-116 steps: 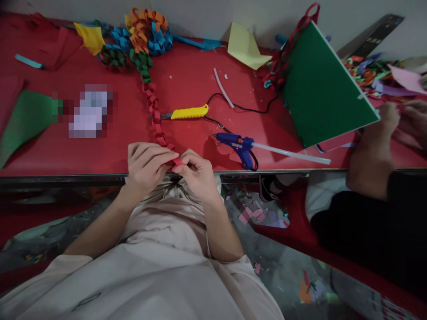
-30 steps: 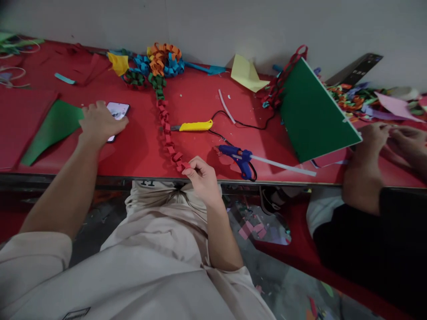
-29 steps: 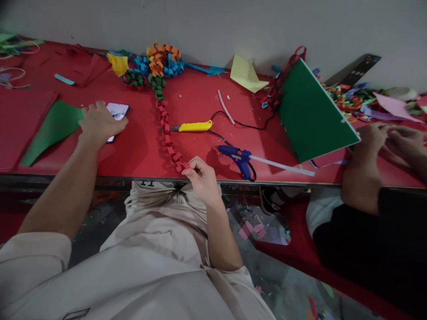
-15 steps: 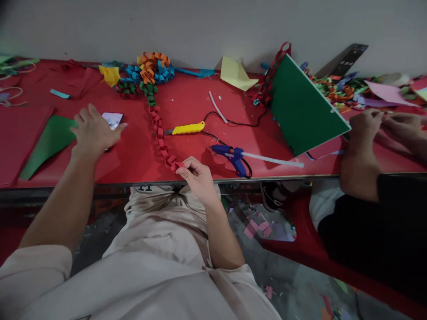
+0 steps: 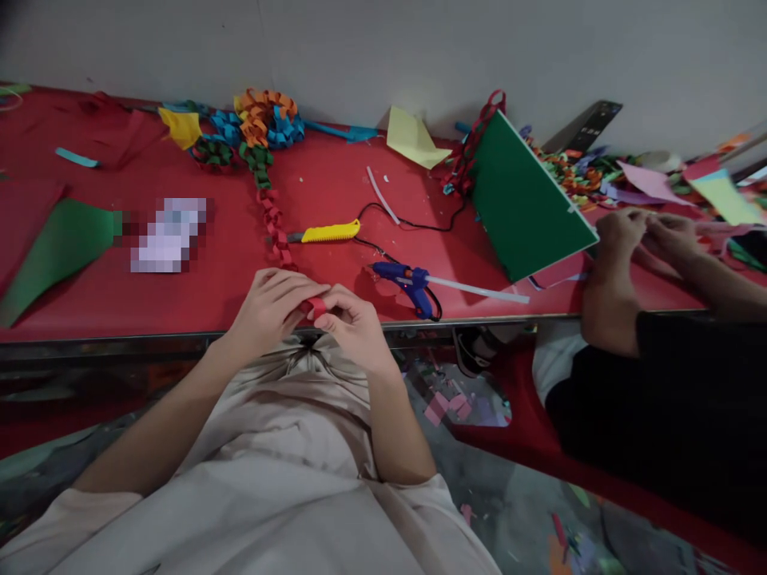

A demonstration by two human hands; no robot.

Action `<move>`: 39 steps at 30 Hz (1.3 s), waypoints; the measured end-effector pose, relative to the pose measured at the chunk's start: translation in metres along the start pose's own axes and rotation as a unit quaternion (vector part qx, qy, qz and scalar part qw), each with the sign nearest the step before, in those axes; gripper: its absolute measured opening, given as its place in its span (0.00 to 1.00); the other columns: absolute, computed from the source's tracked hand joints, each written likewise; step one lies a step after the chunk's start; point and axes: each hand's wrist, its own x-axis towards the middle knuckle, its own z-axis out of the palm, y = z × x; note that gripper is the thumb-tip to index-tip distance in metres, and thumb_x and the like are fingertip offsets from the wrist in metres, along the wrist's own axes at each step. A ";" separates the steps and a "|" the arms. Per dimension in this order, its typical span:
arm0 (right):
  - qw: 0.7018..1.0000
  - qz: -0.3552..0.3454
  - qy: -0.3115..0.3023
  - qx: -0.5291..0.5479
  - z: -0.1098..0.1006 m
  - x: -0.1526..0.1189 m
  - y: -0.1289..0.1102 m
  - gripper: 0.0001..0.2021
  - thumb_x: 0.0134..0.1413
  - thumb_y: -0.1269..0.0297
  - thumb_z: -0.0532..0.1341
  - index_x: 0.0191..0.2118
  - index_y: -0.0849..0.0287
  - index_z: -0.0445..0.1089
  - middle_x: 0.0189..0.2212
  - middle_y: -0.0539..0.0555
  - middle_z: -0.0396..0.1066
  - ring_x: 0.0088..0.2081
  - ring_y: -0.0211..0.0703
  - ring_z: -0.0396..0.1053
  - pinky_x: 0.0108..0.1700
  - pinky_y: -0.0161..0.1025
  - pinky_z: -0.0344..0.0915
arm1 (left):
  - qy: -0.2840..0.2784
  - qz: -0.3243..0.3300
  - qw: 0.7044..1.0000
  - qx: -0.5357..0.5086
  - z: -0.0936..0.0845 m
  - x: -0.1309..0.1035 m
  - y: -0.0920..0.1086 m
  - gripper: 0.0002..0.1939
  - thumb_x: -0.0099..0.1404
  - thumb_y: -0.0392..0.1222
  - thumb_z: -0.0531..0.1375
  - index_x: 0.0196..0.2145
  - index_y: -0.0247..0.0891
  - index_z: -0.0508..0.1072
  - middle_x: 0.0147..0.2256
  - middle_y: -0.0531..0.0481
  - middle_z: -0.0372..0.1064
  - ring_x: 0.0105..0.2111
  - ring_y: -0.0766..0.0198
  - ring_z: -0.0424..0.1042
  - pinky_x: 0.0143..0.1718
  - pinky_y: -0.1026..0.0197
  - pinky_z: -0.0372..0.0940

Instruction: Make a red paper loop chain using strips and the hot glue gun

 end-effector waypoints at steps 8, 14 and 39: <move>0.999 -0.007 0.032 -0.024 0.004 0.000 0.004 0.24 0.54 0.40 0.70 0.25 0.57 0.72 0.28 0.49 0.65 0.31 0.39 0.61 0.37 0.39 0.59 | -0.054 -0.039 0.997 0.039 0.001 -0.006 -0.002 0.23 0.73 0.36 0.56 0.64 0.39 0.68 0.57 0.40 0.74 0.57 0.50 0.72 0.57 0.45 0.61; 0.998 0.022 0.053 -0.021 0.004 0.000 0.007 0.21 0.56 0.43 0.70 0.27 0.57 0.72 0.29 0.50 0.65 0.33 0.40 0.62 0.38 0.40 0.58 | -0.033 -0.170 0.982 0.080 -0.047 0.003 -0.049 0.37 0.66 0.35 0.55 0.72 0.40 0.57 0.70 0.42 0.59 0.70 0.49 0.58 0.69 0.46 0.56; 0.999 0.037 0.028 -0.021 0.003 0.003 0.007 0.22 0.58 0.43 0.68 0.28 0.56 0.67 0.30 0.49 0.63 0.34 0.40 0.60 0.38 0.39 0.56 | -0.051 -0.573 0.797 0.183 -0.086 0.033 -0.170 0.52 0.58 0.57 0.68 0.67 0.19 0.53 0.68 0.15 0.50 0.68 0.24 0.51 0.60 0.20 0.55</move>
